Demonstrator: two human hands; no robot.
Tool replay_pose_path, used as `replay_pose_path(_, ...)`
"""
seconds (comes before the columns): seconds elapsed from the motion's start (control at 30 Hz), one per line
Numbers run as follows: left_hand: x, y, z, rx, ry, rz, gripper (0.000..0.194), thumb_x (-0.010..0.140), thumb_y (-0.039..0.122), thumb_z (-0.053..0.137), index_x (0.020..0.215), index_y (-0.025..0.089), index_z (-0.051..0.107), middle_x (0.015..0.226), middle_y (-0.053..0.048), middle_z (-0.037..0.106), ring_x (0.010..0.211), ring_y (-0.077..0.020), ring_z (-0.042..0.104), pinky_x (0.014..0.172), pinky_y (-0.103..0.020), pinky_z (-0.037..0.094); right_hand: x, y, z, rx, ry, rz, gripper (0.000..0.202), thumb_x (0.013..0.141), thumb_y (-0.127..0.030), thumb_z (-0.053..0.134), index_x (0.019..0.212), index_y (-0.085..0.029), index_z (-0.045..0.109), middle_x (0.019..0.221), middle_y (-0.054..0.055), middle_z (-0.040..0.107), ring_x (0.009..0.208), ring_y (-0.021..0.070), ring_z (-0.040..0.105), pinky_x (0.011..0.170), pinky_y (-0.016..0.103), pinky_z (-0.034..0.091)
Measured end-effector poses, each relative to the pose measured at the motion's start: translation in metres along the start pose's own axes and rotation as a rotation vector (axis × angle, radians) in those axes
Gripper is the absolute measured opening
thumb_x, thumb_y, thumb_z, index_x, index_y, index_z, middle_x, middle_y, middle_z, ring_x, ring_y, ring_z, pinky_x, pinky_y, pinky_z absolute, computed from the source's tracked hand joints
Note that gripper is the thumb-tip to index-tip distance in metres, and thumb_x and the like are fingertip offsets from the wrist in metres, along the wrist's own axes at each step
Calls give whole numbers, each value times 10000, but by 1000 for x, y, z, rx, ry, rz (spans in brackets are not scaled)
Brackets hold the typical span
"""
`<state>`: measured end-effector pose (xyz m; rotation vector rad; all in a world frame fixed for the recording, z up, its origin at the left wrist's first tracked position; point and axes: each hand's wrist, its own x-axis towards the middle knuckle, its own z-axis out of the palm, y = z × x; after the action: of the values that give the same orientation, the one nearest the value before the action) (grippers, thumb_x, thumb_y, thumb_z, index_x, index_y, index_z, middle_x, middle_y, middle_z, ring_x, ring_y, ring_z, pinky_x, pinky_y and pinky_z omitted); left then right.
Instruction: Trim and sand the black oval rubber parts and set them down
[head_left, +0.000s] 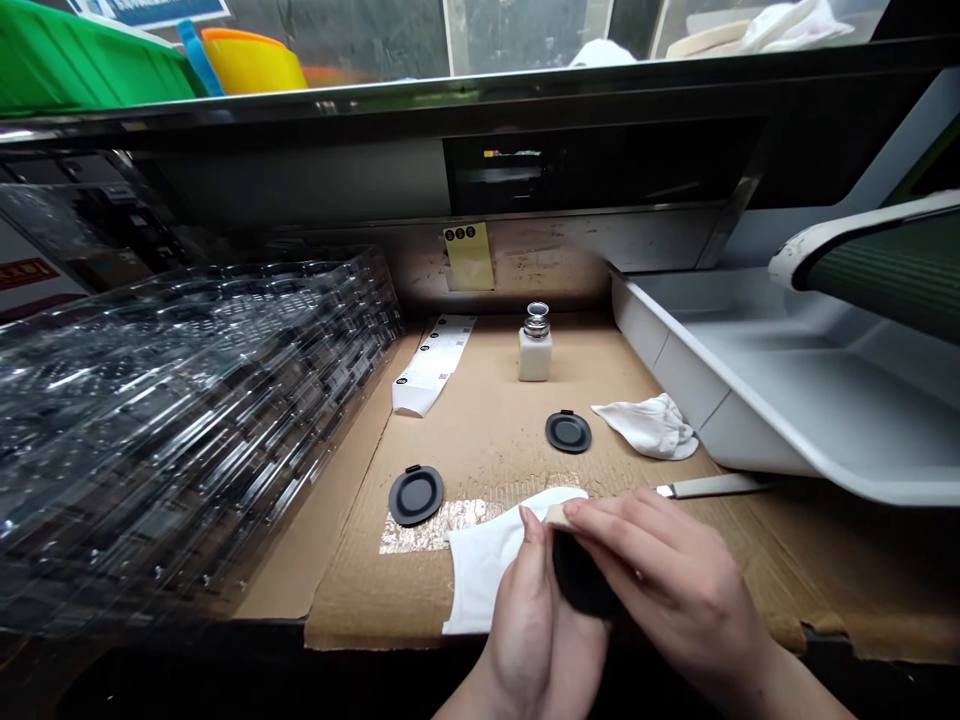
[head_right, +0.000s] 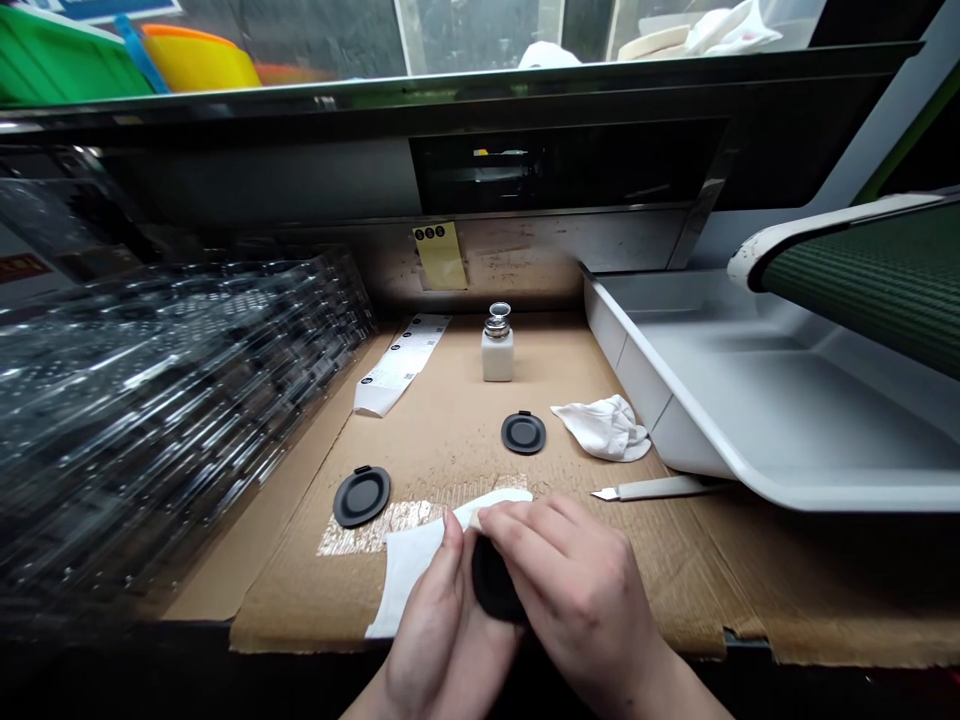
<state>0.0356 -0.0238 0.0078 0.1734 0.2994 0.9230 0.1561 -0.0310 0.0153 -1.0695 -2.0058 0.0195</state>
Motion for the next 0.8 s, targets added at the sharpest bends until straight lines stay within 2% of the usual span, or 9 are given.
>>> replay_pose_path(0.1, 0, 3, 1, 3, 33, -15, 474, 888, 442, 277, 971, 106, 600, 985, -124, 622, 1017, -216, 543, 978, -356, 308, -1, -3, -3, 12, -28, -56, 319, 806, -56, 480, 1101, -147, 560, 919, 59, 644, 779, 135, 550, 681, 268, 461)
replay_pose_path(0.2, 2, 6, -1, 34, 98, -25, 472, 857, 495, 319, 936, 123, 598, 943, -128, 632, 973, -231, 566, 976, -395, 309, -5, -8, -11, 16, -194, -146, 259, 846, -133, 456, 1074, -163, 575, 824, 36, 650, 684, 131, 544, 581, 261, 447)
replay_pose_path(0.27, 3, 6, -1, 46, 114, -41, 478, 850, 503, 327, 942, 117, 594, 938, -135, 632, 951, -239, 575, 969, -414, 315, -8, -6, -20, -5, -309, -162, 227, 862, -182, 457, 1050, -187, 584, 808, 23, 649, 676, 130, 547, 574, 260, 450)
replay_pose_path(0.37, 5, 7, 2, 52, 100, -30, 482, 855, 496, 316, 955, 112, 589, 928, -138, 632, 928, -235, 579, 942, -410, 335, -12, 3, -37, -20, -360, -147, 213, 854, -168, 459, 1021, -196, 589, 845, 27, 649, 715, 130, 568, 605, 254, 475)
replay_pose_path(0.43, 5, 7, 6, 63, 92, -1, 476, 860, 491, 307, 955, 120, 590, 928, -134, 634, 920, -230, 579, 911, -393, 355, -14, 10, -46, -36, -275, -72, 233, 833, -125, 468, 1025, -194, 581, 871, 28, 647, 743, 120, 584, 616, 228, 488)
replay_pose_path(0.53, 5, 7, 8, 81, 61, 2, 474, 862, 490, 300, 961, 133, 597, 961, -131, 633, 936, -235, 575, 879, -374, 370, -17, 11, -46, -88, -52, 50, 284, 795, -122, 543, 1069, -194, 560, 916, 27, 646, 812, 115, 603, 689, 200, 503)
replay_pose_path(0.6, 5, 5, 7, 86, 28, 7, 497, 861, 500, 289, 980, 133, 602, 984, -137, 630, 949, -234, 570, 884, -370, 365, -19, 5, -36, -124, 32, 45, 329, 784, -116, 559, 1106, -186, 549, 947, 37, 644, 861, 127, 604, 746, 212, 505)
replay_pose_path(0.67, 5, 1, 6, 83, -4, 36, 527, 862, 510, 266, 999, 132, 606, 989, -140, 630, 960, -233, 565, 907, -376, 351, -19, -1, -22, -152, 63, -9, 355, 784, -89, 542, 1130, -165, 546, 958, 53, 641, 890, 143, 597, 775, 240, 504)
replay_pose_path(0.8, 6, -8, 4, 92, -7, 139, 519, 880, 471, 239, 947, 136, 630, 962, -113, 636, 986, -231, 555, 956, -381, 323, -14, -8, 6, -231, 206, -55, 335, 766, -65, 557, 1098, -108, 573, 904, 86, 640, 871, 172, 594, 763, 285, 505)
